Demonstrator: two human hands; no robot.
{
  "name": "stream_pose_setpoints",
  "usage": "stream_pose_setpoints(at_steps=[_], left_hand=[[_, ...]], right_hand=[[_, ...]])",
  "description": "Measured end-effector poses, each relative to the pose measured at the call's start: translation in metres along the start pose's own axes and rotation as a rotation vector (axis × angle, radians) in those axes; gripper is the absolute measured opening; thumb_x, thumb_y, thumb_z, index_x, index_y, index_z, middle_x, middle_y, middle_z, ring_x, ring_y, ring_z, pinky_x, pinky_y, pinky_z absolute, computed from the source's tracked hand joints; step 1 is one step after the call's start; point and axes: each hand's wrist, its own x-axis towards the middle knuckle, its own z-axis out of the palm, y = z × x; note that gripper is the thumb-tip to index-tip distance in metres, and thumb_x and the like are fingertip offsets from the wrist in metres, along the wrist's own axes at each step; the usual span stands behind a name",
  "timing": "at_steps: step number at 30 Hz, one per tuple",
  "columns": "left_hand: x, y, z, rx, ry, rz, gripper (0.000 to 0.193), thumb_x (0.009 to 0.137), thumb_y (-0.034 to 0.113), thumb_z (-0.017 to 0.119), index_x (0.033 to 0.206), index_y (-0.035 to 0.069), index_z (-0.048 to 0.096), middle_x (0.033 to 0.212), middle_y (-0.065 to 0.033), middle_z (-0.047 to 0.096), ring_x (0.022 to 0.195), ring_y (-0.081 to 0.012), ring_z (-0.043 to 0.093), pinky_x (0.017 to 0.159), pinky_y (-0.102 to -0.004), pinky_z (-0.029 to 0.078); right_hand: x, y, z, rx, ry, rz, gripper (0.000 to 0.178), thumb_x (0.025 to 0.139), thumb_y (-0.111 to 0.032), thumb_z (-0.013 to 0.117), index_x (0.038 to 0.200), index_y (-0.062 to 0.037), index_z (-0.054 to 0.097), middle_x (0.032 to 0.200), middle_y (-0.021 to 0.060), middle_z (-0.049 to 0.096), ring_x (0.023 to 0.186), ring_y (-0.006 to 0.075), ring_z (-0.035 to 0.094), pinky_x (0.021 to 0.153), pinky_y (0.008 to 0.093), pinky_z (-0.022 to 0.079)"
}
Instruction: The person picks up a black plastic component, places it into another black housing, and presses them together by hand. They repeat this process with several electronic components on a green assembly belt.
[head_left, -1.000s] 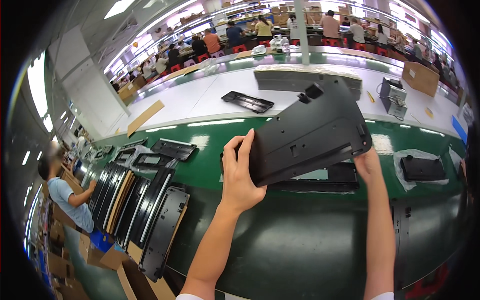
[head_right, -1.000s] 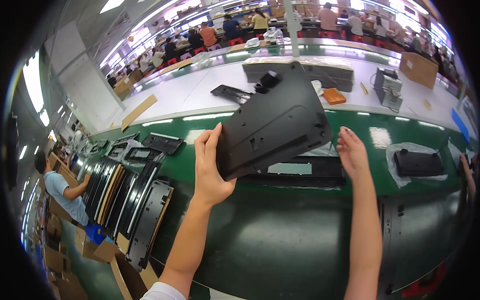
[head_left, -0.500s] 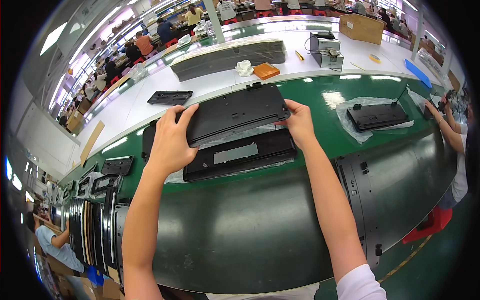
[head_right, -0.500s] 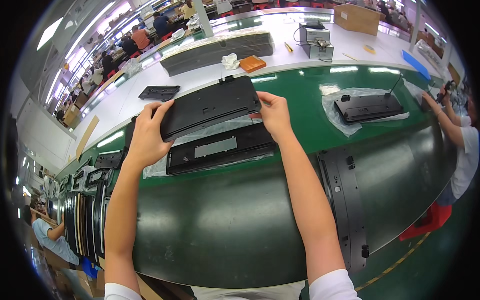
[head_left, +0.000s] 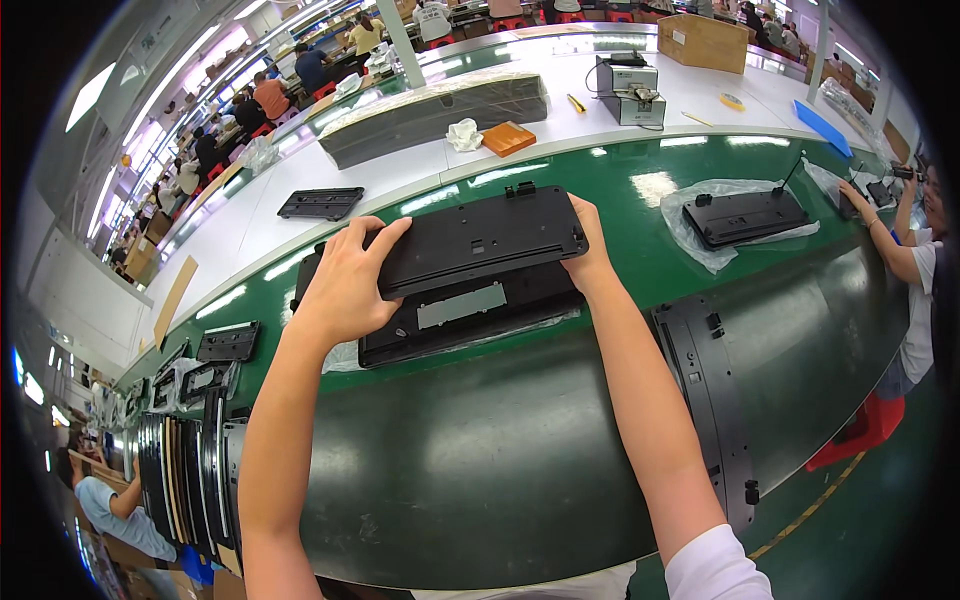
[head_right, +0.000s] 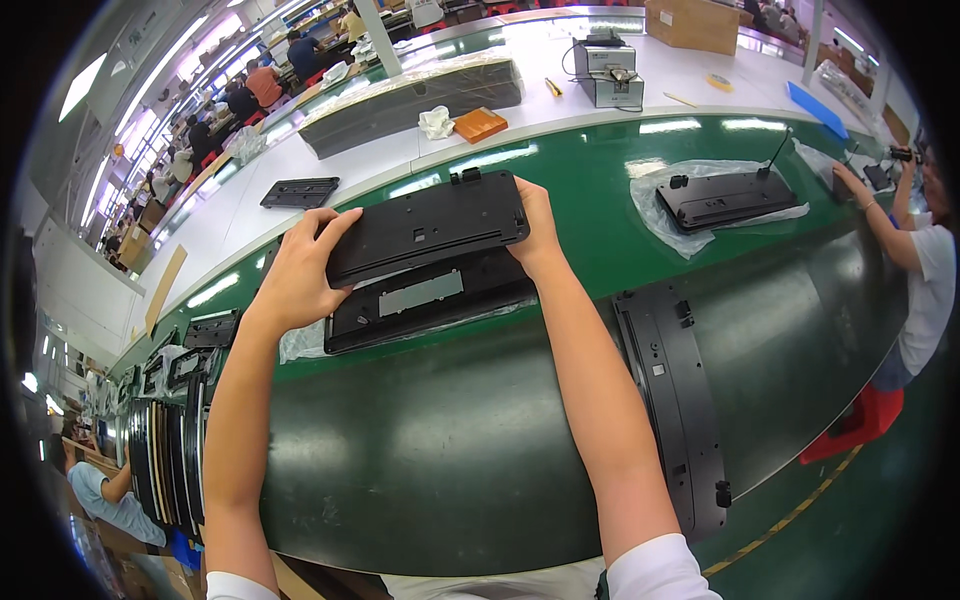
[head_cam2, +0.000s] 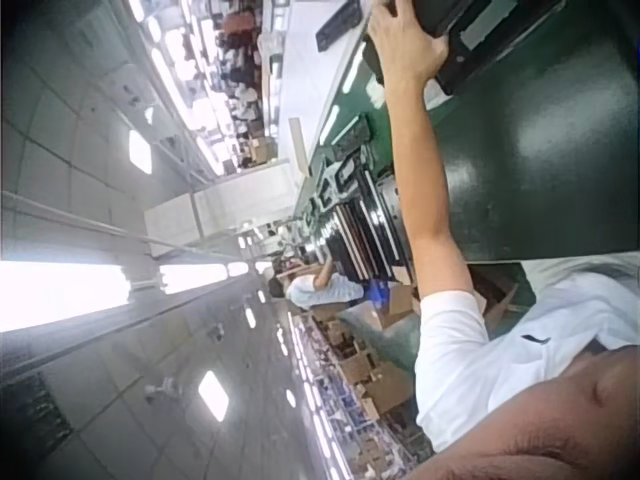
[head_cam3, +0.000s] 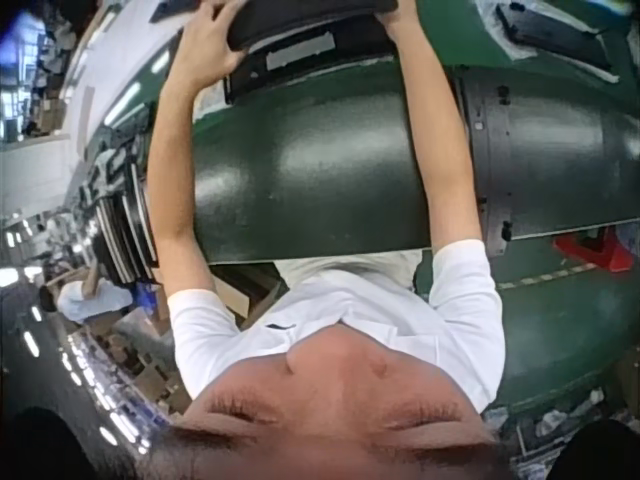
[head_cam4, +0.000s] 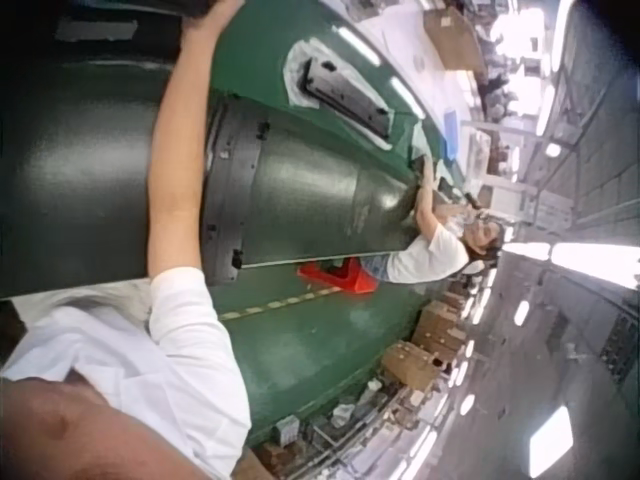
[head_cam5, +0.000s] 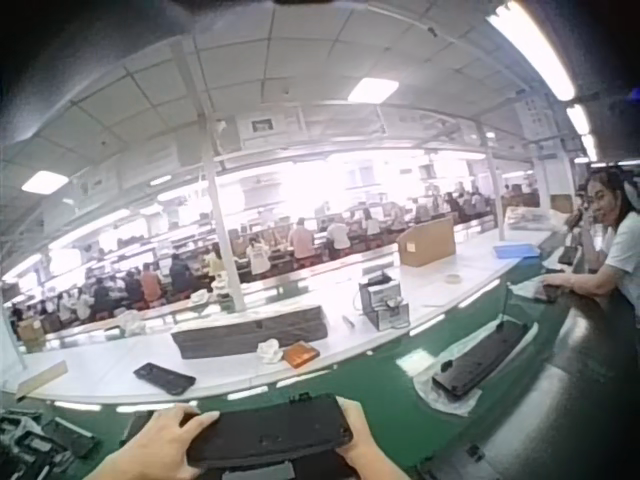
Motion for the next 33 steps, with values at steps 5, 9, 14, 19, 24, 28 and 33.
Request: stream_pose_setpoints(at_steps=[5,9,14,19,24,28,33], left_hand=[[-0.003,-0.011,0.006,-0.043,-0.027,-0.003,0.090,0.071,0.009,0.088,0.152,0.015,0.049,0.142,-0.0177,0.050,0.129,-0.0420,0.053,0.112,-0.0472,0.045],[-0.008,-0.022,0.016,-0.117,-0.048,-0.003,0.085,0.076,0.013,0.087,0.151,0.015,0.050,0.141,-0.0182,0.051,0.126,-0.0416,0.055,0.109,-0.0471,0.047],[-0.013,-0.025,0.018,-0.170,-0.094,-0.044,0.080,0.079,0.016,0.087,0.151,0.015,0.051,0.139,-0.0170,0.052,0.124,-0.0398,0.057,0.107,-0.0465,0.048],[-0.012,-0.032,0.024,-0.133,-0.058,-0.057,0.077,0.082,0.018,0.086,0.151,0.016,0.051,0.137,-0.0164,0.053,0.121,-0.0377,0.058,0.105,-0.0448,0.049],[-0.014,-0.041,0.025,-0.287,-0.159,-0.086,0.075,0.083,0.029,0.085,0.150,0.019,0.053,0.140,-0.0188,0.053,0.119,-0.0395,0.060,0.104,-0.0466,0.051],[-0.008,-0.041,0.030,-0.243,-0.160,-0.074,0.074,0.084,0.024,0.084,0.150,0.015,0.052,0.133,-0.0173,0.056,0.117,-0.0360,0.061,0.103,-0.0430,0.050],[-0.008,-0.045,0.035,-0.298,-0.164,-0.070,0.073,0.085,0.024,0.083,0.150,0.015,0.052,0.130,-0.0176,0.057,0.115,-0.0360,0.061,0.102,-0.0427,0.050]], right_hand=[[-0.002,-0.016,0.014,0.039,-0.017,0.057,0.036,0.094,0.006,0.064,0.129,-0.0003,0.070,0.106,0.0036,0.073,0.089,0.0074,0.067,0.080,0.0230,0.056],[-0.008,-0.015,0.016,-0.032,-0.035,0.061,0.046,0.093,0.009,0.062,0.137,-0.0012,0.066,0.106,0.0048,0.072,0.090,0.0072,0.067,0.080,0.0232,0.056],[-0.012,-0.016,0.019,-0.244,-0.064,0.063,0.038,0.086,0.010,0.072,0.123,0.0006,0.071,0.105,0.0068,0.076,0.089,0.0118,0.070,0.080,0.0259,0.057],[-0.013,-0.004,0.014,-0.535,-0.107,-0.145,0.028,0.083,0.007,0.076,0.110,0.0010,0.073,0.098,0.0049,0.076,0.087,0.0139,0.069,0.079,0.0335,0.058],[-0.018,-0.006,0.022,-0.928,-0.021,-0.076,0.031,0.078,-0.001,0.083,0.108,0.0016,0.075,0.097,0.0192,0.078,0.091,0.0364,0.075,0.083,0.0398,0.057],[-0.010,0.021,0.003,-1.112,0.039,-0.099,0.031,0.079,-0.006,0.084,0.107,0.0015,0.076,0.097,0.0236,0.075,0.092,0.0437,0.071,0.081,0.0399,0.057],[-0.014,0.011,0.016,-0.923,0.037,0.005,0.022,0.084,-0.015,0.084,0.092,0.0040,0.078,0.083,0.0207,0.076,0.078,0.0333,0.076,0.072,0.0387,0.057]])
